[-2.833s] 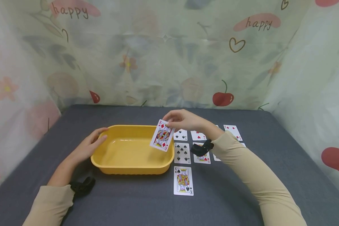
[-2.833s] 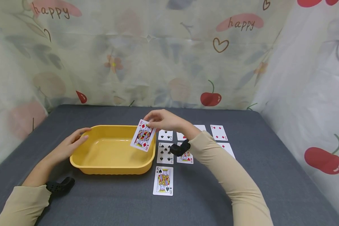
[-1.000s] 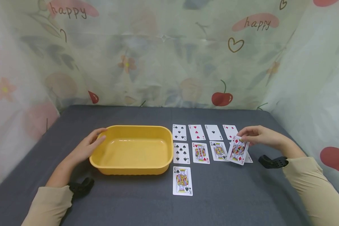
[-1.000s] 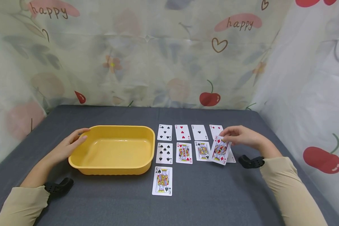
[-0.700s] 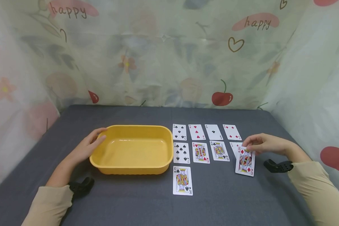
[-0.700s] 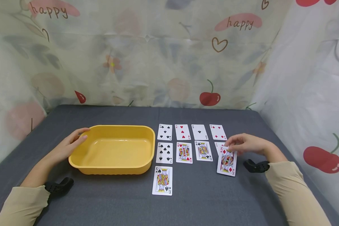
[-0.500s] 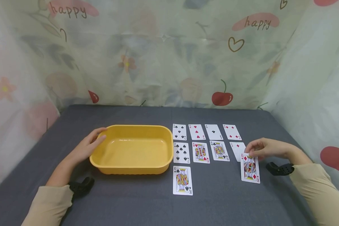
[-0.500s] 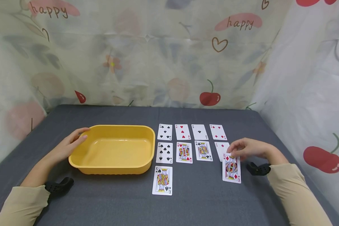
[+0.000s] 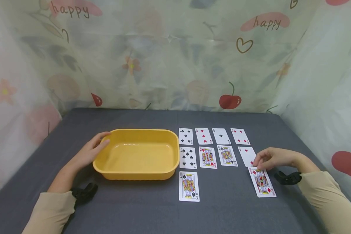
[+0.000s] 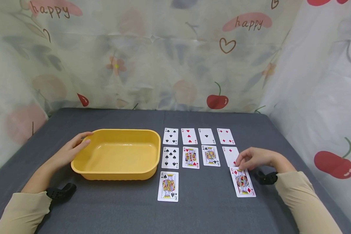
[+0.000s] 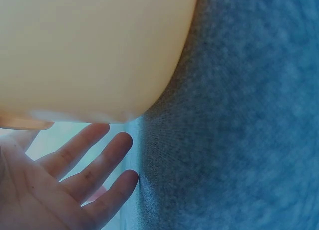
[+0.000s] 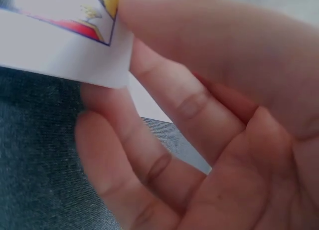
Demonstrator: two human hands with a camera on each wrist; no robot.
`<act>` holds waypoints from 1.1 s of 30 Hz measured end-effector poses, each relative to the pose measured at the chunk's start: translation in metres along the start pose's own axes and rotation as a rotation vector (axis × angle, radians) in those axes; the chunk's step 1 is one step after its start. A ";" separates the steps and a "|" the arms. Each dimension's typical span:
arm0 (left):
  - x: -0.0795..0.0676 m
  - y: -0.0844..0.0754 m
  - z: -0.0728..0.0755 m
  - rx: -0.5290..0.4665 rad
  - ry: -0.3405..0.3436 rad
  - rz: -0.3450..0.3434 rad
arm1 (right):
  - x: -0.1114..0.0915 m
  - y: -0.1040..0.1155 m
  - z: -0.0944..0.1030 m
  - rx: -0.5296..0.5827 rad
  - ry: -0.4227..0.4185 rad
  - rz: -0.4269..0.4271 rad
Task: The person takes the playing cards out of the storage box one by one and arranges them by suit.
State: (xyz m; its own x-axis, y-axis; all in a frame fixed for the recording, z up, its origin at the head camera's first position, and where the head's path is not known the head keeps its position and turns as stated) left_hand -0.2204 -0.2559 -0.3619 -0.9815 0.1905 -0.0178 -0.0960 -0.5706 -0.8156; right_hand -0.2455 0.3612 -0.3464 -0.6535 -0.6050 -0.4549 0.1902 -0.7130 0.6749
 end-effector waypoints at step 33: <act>0.000 -0.008 0.010 0.099 0.009 0.006 | 0.003 0.043 0.017 -0.086 -0.373 -0.011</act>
State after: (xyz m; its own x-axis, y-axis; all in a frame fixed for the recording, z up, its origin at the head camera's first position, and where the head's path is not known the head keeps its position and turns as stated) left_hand -0.2212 -0.2593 -0.3497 -0.9806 0.1941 -0.0278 -0.1069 -0.6481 -0.7540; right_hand -0.2518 0.3341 -0.3090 -0.8748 -0.4373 -0.2084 0.2317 -0.7555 0.6128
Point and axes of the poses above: each hand's wrist, its own x-axis towards the middle knuckle, its own z-axis out of the back of the hand, y = z × x, the point moved 1 cm from there along x, towards the middle knuckle, and after that the axes turned 6 degrees about -x, right-handed, at the moved point
